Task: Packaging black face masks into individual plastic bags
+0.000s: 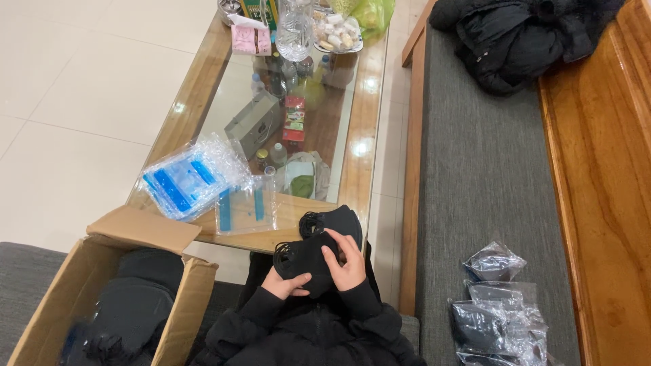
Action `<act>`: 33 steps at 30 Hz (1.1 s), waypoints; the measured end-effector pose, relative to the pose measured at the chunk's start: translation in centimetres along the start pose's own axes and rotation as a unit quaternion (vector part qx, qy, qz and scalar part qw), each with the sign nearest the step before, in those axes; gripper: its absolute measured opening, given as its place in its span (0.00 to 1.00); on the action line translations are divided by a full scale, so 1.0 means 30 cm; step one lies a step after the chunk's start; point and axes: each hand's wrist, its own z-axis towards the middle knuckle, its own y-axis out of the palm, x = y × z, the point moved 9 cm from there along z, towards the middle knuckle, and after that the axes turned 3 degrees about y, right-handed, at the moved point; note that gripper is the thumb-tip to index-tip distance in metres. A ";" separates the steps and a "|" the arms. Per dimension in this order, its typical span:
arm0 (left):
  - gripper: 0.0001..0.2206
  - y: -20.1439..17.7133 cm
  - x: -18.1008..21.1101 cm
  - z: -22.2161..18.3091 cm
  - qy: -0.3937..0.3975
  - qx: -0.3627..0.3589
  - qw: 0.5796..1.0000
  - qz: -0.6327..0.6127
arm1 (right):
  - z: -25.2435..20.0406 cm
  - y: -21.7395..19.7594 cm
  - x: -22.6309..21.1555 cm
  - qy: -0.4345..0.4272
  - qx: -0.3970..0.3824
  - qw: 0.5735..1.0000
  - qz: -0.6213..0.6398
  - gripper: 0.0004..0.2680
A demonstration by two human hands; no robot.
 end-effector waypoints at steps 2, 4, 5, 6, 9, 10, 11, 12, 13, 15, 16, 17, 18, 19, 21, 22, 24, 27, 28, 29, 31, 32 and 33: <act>0.28 -0.027 -0.069 0.063 0.010 0.007 1.000 -0.013 | -0.007 -0.023 -0.067 -0.067 0.041 0.996 -0.039 0.12; 0.26 -0.043 -0.096 0.088 0.020 0.014 0.999 -0.026 | -0.020 -0.046 -0.139 -0.135 0.081 0.985 -0.077 0.09; 0.25 -0.043 -0.091 0.085 0.018 0.011 0.999 -0.031 | -0.024 -0.052 -0.175 -0.165 0.088 0.979 -0.087 0.07; 0.24 -0.042 -0.087 0.081 0.015 0.008 0.999 -0.035 | -0.030 -0.057 -0.210 -0.194 0.094 0.972 -0.096 0.04; 0.22 -0.043 -0.062 0.066 0.026 0.021 0.999 -0.039 | -0.028 -0.027 -0.161 -0.143 0.069 0.986 -0.050 0.04; 0.22 -0.042 -0.053 0.061 0.026 0.021 0.999 -0.038 | -0.033 -0.019 -0.144 -0.143 0.070 0.986 -0.050 0.04; 0.23 -0.047 -0.042 0.056 0.030 0.028 0.998 -0.051 | -0.034 -0.004 -0.115 -0.122 0.057 0.990 -0.049 0.06; 0.25 -0.052 -0.031 0.050 0.033 0.035 0.997 -0.064 | -0.035 0.012 -0.086 -0.102 0.045 0.993 -0.049 0.09; 0.25 -0.063 -0.061 0.082 0.033 0.035 0.997 -0.064 | -0.042 0.023 -0.070 -0.101 0.045 0.993 -0.048 0.09; 0.20 -0.105 -0.096 0.143 0.077 0.070 0.987 -0.122 | -0.054 0.052 -0.045 -0.109 0.031 0.993 -0.042 0.10; 0.20 -0.095 -0.056 0.111 0.078 0.070 0.987 -0.123 | -0.060 0.060 -0.040 -0.109 0.031 0.993 -0.042 0.10; 0.21 -0.090 -0.016 0.079 0.080 0.076 0.986 -0.129 | -0.068 0.073 -0.040 -0.118 0.021 0.992 -0.038 0.10; 0.22 -0.085 0.024 0.046 0.082 0.082 0.984 -0.135 | -0.077 0.087 -0.041 -0.127 0.011 0.991 -0.034 0.10; 0.22 -0.090 0.012 0.060 0.082 0.082 0.984 -0.135 | -0.077 0.086 -0.055 -0.127 0.011 0.991 -0.034 0.10; 0.21 -0.107 -0.014 0.088 0.084 0.091 0.978 -0.168 | -0.083 0.091 -0.100 -0.155 -0.003 0.987 -0.035 0.09; 0.21 -0.103 0.004 0.071 0.084 0.092 0.978 -0.168 | -0.084 0.095 -0.091 -0.155 -0.003 0.987 -0.035 0.09; 0.23 -0.079 0.041 0.039 0.083 0.061 0.984 -0.148 | -0.081 0.099 -0.056 -0.127 0.001 0.992 -0.024 0.08; 0.25 -0.094 -0.031 0.102 0.104 0.052 0.981 -0.158 | -0.073 0.103 0.048 0.002 -0.003 1.000 -0.012 0.09; 0.25 -0.084 -0.002 0.075 0.103 0.053 0.981 -0.157 | -0.069 0.099 0.052 0.003 -0.003 1.000 -0.012 0.09; 0.23 -0.069 0.021 0.047 0.093 0.044 0.985 -0.137 | -0.068 0.101 0.068 0.024 -0.010 1.000 -0.011 0.09; 0.21 -0.057 0.036 0.033 0.082 0.036 0.989 -0.117 | -0.061 0.089 0.051 0.046 -0.018 0.999 -0.010 0.09; 0.21 -0.074 0.035 0.044 0.093 0.057 0.985 -0.136 | -0.054 0.073 0.000 0.018 -0.014 0.999 0.028 0.08; 0.21 -0.092 0.034 0.055 0.105 0.078 0.979 -0.154 | -0.047 0.056 -0.051 -0.010 -0.010 0.998 0.065 0.07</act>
